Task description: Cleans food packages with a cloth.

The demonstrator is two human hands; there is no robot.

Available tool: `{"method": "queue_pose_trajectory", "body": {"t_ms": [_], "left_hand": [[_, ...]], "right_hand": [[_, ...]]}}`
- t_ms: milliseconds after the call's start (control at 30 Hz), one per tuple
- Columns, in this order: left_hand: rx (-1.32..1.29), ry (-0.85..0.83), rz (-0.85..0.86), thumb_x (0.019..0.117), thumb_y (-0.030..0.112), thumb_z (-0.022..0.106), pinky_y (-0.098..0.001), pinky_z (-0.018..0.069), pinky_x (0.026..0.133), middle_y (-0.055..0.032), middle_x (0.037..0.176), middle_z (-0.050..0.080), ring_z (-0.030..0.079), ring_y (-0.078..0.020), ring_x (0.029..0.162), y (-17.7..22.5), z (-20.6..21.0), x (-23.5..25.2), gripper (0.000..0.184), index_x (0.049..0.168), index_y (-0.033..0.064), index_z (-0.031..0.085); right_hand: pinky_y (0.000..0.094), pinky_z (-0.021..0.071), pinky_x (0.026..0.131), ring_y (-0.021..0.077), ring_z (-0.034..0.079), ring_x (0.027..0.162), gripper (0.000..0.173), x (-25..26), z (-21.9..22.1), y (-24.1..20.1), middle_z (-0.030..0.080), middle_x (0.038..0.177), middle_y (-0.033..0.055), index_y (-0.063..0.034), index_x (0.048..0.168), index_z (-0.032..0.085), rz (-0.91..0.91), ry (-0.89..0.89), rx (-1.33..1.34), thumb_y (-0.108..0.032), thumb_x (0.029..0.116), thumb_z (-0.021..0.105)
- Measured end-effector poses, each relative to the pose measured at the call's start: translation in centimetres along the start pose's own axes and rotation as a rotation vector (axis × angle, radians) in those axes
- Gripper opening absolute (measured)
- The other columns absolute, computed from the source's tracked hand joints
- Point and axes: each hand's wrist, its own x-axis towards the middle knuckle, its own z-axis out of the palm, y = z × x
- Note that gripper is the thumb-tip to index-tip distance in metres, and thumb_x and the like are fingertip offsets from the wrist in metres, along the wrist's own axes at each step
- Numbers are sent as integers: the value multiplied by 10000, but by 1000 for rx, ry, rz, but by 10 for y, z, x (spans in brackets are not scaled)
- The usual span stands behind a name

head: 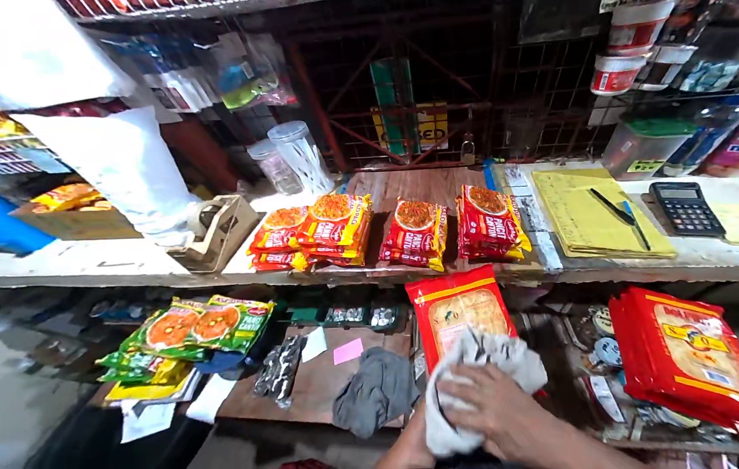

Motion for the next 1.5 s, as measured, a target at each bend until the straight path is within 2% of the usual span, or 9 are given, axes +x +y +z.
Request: {"method": "queue_pose_trajectory", "body": {"t_ms": [233,367,533,700,867,967,1067,1300,1500], "left_hand": [[-369,-102,-79,1092,174,412,-353,532,1044,-73,1309,650,635,-136,1207,-2,1,7,427,1467,-19,345],[-582,-60,-185,1128,344,198,-346,579,952,-36,1138,727,691,-137,1086,11,8,18,453,1319,110,534],[-762,-81,-14,737,848,610,-395,612,881,-54,1100,761,736,-182,1008,40,3,80,879,1282,159,644],[-412,178,-70,844,21,664,-322,633,778,-42,919,746,744,-132,813,54,20,77,505,1289,16,427],[-454,196,-4,844,-52,638,-312,633,753,-42,909,748,742,-138,785,51,26,77,461,1254,29,445],[-358,138,10,842,-21,650,-301,622,812,-32,983,731,732,-103,860,53,33,75,534,1315,-3,402],[-156,38,176,817,-5,686,-281,579,924,-2,1084,714,691,-35,991,41,34,75,552,1313,-67,452],[102,-130,112,819,-1,745,-269,584,905,-49,1047,726,700,-54,952,42,37,63,455,1235,-73,574],[47,-4,54,817,-16,717,-264,579,929,-86,1140,695,692,-67,1011,37,22,62,608,1361,-85,454]], "right_hand": [[320,430,1131,131,541,1324,731,-58,-14,42,619,1375,142,84,1301,607,666,475,372,-503,877,713],[271,628,817,81,727,908,845,-42,-11,29,721,1070,50,23,1377,431,1162,577,1075,-195,668,837],[243,629,799,50,729,881,878,-60,-3,36,738,1016,7,28,1327,481,1145,708,1027,-174,570,879],[157,572,785,-43,677,824,626,-64,-6,46,715,926,-2,69,1159,599,1181,742,701,-162,628,838],[121,533,900,-107,639,964,688,-72,-7,56,710,1044,30,121,1191,590,726,1060,231,-403,803,808],[381,373,1178,160,498,1389,738,-56,-1,48,594,1439,88,-90,1410,558,342,621,-76,-643,921,558],[567,493,900,334,629,1210,513,-19,-1,59,633,1416,48,-304,1334,643,182,432,-405,-561,936,445],[599,473,1002,368,654,1170,329,38,-64,83,690,1264,171,-40,1262,692,730,-92,120,-179,990,569],[391,565,960,225,698,1092,458,11,-62,64,724,1159,175,-5,1121,733,345,678,-45,-406,997,548]]}}
